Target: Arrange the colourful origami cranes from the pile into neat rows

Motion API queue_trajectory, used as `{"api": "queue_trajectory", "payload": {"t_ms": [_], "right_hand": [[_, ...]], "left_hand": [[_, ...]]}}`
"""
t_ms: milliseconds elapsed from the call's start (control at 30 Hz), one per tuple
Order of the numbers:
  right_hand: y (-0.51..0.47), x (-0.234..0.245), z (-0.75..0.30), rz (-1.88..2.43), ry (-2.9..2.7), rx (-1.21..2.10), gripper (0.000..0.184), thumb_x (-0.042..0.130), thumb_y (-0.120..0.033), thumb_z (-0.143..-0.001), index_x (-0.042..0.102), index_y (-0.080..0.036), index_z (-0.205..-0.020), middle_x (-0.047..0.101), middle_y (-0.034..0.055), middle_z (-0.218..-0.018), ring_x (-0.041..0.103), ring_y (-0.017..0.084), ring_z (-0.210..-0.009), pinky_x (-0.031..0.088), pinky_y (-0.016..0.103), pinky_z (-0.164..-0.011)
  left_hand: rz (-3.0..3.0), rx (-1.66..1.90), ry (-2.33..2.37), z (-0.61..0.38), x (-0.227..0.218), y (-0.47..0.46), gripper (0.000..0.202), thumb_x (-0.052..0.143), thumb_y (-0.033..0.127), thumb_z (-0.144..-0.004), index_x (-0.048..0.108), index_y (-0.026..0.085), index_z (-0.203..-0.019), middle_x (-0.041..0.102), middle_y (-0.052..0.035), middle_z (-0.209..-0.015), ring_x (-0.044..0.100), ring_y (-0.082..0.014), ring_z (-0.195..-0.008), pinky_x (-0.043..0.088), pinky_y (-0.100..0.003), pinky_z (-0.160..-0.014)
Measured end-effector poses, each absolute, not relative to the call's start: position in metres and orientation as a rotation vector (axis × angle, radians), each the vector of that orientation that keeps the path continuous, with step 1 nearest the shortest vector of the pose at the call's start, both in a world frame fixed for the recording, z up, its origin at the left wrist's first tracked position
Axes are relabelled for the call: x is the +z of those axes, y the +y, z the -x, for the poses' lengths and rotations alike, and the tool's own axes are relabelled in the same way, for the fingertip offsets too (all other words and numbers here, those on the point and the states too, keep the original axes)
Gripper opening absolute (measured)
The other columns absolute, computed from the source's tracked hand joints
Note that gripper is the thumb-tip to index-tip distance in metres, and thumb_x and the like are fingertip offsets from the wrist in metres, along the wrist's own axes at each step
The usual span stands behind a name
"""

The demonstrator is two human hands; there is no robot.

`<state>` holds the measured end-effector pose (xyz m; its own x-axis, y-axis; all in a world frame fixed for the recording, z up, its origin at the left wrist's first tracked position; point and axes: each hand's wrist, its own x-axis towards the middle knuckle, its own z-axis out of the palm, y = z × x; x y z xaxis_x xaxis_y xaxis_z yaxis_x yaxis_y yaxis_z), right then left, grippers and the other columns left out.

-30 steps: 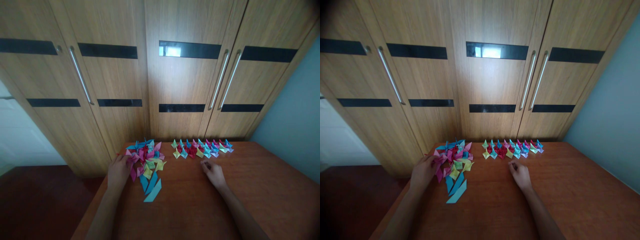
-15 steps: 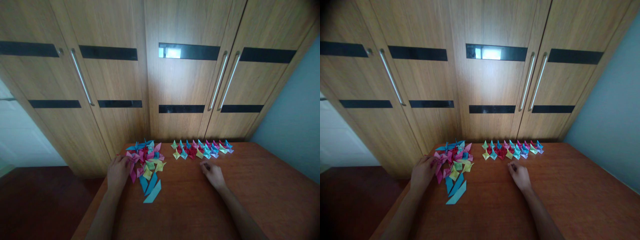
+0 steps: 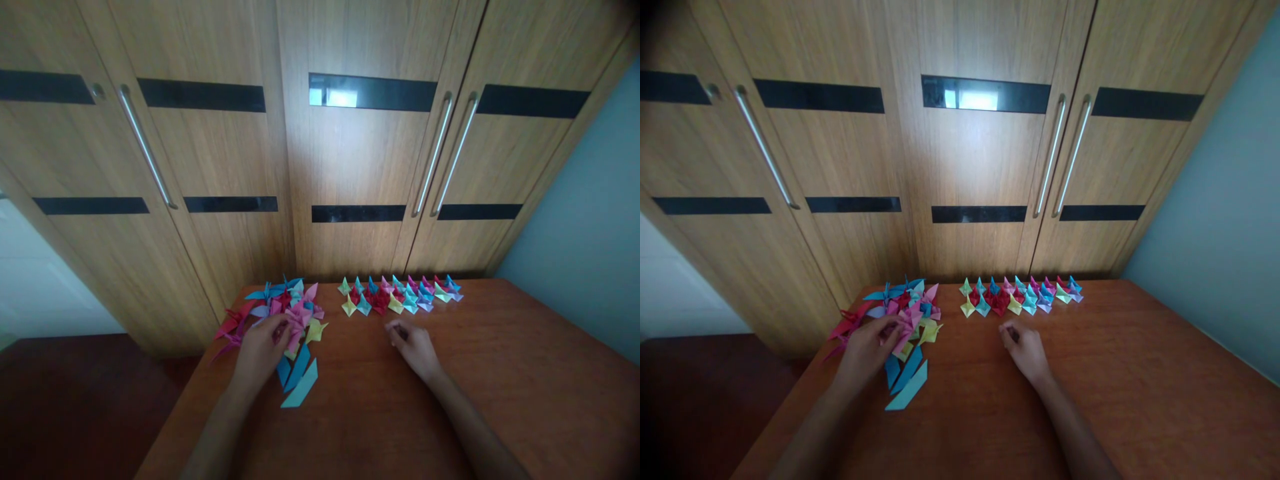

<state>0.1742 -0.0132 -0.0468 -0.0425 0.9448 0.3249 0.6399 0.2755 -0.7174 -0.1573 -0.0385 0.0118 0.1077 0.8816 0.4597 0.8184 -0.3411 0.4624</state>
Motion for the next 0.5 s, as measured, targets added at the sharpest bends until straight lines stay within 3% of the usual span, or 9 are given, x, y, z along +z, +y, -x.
{"api": "queue_trajectory", "payload": {"t_ms": [167, 500], "right_hand": [[-0.017, -0.048, -0.162, 1.38, -1.838, 0.509, 0.029, 0.042, -0.041, -0.085, 0.057, -0.021, -0.069, 0.057, -0.0023, -0.055, 0.054, 0.014, -0.052, 0.039, 0.022, -0.053], [-0.014, -0.055, -0.163, 1.397, -1.875, 0.535, 0.029, 0.042, -0.041, -0.084, 0.056, -0.021, -0.07, 0.055, -0.0016, -0.055, 0.052, 0.014, -0.051, 0.038, 0.023, -0.051]], "left_hand": [[-2.447, 0.877, 1.812, 0.153, 0.015, -0.042, 0.02, 0.045, 0.024, -0.086, 0.063, 0.022, -0.094, 0.067, -0.0037, -0.097, 0.061, -0.0193, -0.087, 0.046, -0.029, -0.076], [-2.42, 0.748, 2.06, 0.202, 0.018, -0.035, 0.024, 0.046, 0.027, -0.083, 0.065, 0.02, -0.096, 0.067, -0.0071, -0.098, 0.062, -0.022, -0.087, 0.046, -0.03, -0.077]]}}
